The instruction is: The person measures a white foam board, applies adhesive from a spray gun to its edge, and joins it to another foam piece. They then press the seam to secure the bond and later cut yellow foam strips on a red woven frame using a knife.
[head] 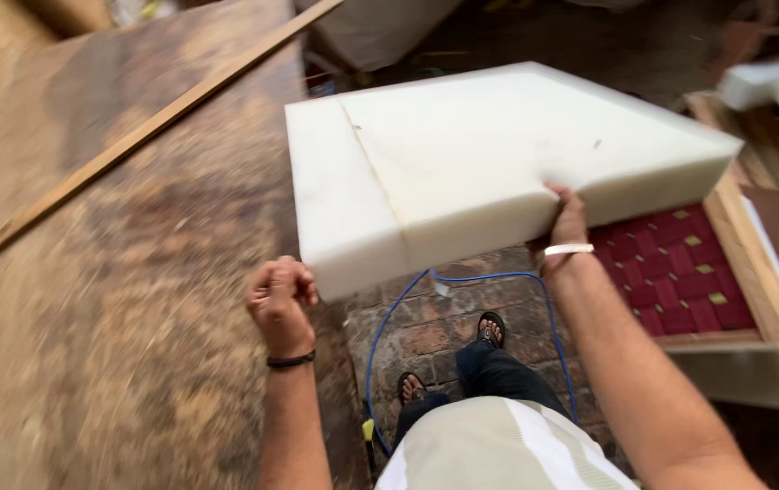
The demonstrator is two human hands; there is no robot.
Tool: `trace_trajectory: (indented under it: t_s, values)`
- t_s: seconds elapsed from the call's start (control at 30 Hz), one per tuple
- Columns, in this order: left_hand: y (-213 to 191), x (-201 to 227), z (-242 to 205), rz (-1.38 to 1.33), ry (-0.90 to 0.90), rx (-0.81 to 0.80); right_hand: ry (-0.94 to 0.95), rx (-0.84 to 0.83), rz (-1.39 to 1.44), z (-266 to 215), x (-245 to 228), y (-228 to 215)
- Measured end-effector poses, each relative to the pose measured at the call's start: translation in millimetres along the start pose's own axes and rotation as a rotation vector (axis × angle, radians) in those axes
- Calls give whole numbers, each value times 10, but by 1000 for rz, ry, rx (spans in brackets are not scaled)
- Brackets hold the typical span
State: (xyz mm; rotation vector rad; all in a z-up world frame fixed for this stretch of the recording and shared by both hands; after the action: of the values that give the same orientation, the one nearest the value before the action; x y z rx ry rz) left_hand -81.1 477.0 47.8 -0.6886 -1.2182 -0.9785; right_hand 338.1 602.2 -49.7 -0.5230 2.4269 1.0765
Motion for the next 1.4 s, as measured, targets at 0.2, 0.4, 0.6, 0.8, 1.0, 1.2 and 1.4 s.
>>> trace_trajectory:
  t_s: [0.2, 0.4, 0.6, 0.8, 1.0, 1.2, 1.4]
  values:
    - [1341, -605, 308, 57, -254, -167, 108, 220, 355, 649, -157, -1532]
    - [2835, -1230, 60, 170, -497, -498, 139, 445, 502, 1020, -173, -2799]
    - [4036, -1425, -197, 249, -540, -724, 127, 563, 493, 1044, -378, -3304]
    - [4799, -1580, -314, 444, -544, -922, -6, 622, 513, 752, -1028, -3439]
    - [5539, -1693, -136, 213, -420, -1122, -298, 766, 782, -123, -2223, -3143]
    - [6117, -1928, 75, 221, -497, -1348, -553, 799, 770, -824, -3026, -2377]
    - [6470, -2093, 256, 168, -556, -1462, -948, 697, 874, -1147, -4100, -2209]
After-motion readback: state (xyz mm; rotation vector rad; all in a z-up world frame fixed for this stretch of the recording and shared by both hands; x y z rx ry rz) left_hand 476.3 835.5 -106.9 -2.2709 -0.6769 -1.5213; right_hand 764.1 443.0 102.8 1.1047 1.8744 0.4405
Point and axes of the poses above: each hand's wrist, its own z-axis towards the middle knuckle, its own y-axis out of the palm, x = y × z, the point moved 6 cm from there along z, towards the middle knuckle, and after that the axes turned 15 degrees about z, right-handed, at the moved point
